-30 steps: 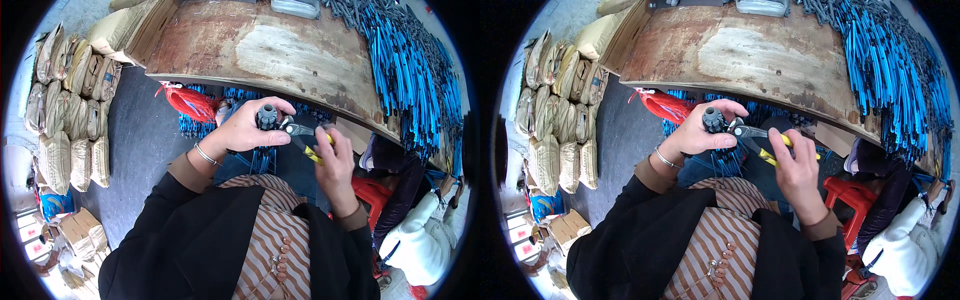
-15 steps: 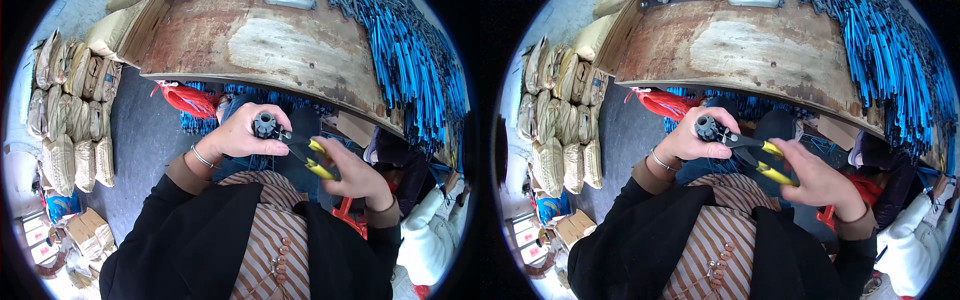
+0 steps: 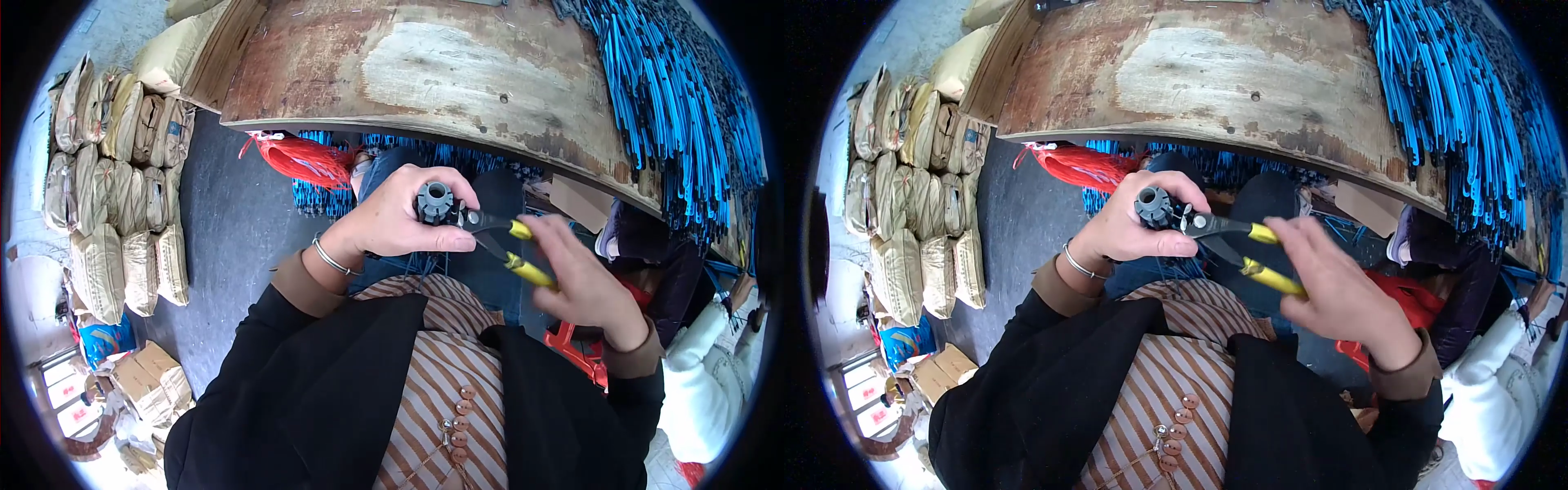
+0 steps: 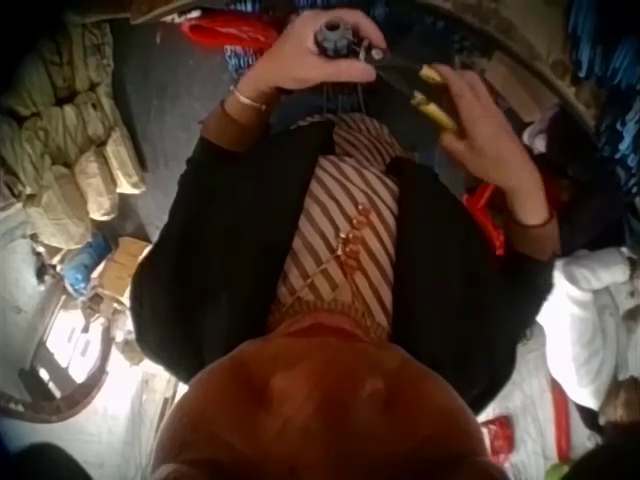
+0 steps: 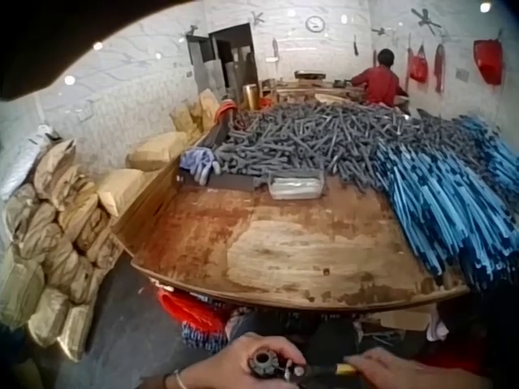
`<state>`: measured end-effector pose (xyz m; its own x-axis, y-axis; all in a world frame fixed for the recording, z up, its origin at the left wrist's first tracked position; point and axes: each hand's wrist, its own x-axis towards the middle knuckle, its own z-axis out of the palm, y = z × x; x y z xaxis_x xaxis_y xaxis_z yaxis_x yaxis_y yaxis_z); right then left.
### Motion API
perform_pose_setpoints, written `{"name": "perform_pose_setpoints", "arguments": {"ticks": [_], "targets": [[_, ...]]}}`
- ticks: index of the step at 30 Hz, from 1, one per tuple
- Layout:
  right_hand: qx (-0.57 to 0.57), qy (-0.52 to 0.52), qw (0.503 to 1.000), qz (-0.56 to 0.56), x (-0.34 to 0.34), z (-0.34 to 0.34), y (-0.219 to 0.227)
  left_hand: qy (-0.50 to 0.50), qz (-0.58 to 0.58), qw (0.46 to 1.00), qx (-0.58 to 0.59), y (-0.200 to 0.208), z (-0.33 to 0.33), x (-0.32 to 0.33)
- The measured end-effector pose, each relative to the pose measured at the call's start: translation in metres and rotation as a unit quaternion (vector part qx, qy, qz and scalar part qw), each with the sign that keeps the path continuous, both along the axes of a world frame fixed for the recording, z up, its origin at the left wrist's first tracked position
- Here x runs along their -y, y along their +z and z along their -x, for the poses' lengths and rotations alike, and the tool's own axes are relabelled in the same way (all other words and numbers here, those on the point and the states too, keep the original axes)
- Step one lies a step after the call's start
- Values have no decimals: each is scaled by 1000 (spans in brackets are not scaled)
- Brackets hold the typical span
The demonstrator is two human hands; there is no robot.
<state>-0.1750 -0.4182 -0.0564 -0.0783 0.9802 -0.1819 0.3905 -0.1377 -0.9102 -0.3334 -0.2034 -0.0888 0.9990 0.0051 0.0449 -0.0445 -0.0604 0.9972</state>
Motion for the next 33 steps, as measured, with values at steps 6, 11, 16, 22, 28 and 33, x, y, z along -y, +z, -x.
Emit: {"name": "perform_pose_setpoints", "arguments": {"ticks": [6, 11, 16, 22, 28, 33], "targets": [[-201, 32, 948, 246, 8, -13, -14, -10, -18, 997, 69, 1, -10, 4], [-341, 58, 870, 350, 1, -7, -20, -39, -27, 996, 77, -6, -3, 2], [163, -33, 984, 61, 1, 15, 15, 38, -15, 999, 2, 3, -2, 5], [242, 14, 969, 39, -2, -4, 31, 19, -42, 999, 11, 5, -6, 6], [225, -1, 973, 52, -5, 13, -1, 26, -39, 998, 43, 1, 0, 4], [151, -60, 987, 1, -4, 17, -1, 26, -24, 999, 24, 2, 2, 0]]}}
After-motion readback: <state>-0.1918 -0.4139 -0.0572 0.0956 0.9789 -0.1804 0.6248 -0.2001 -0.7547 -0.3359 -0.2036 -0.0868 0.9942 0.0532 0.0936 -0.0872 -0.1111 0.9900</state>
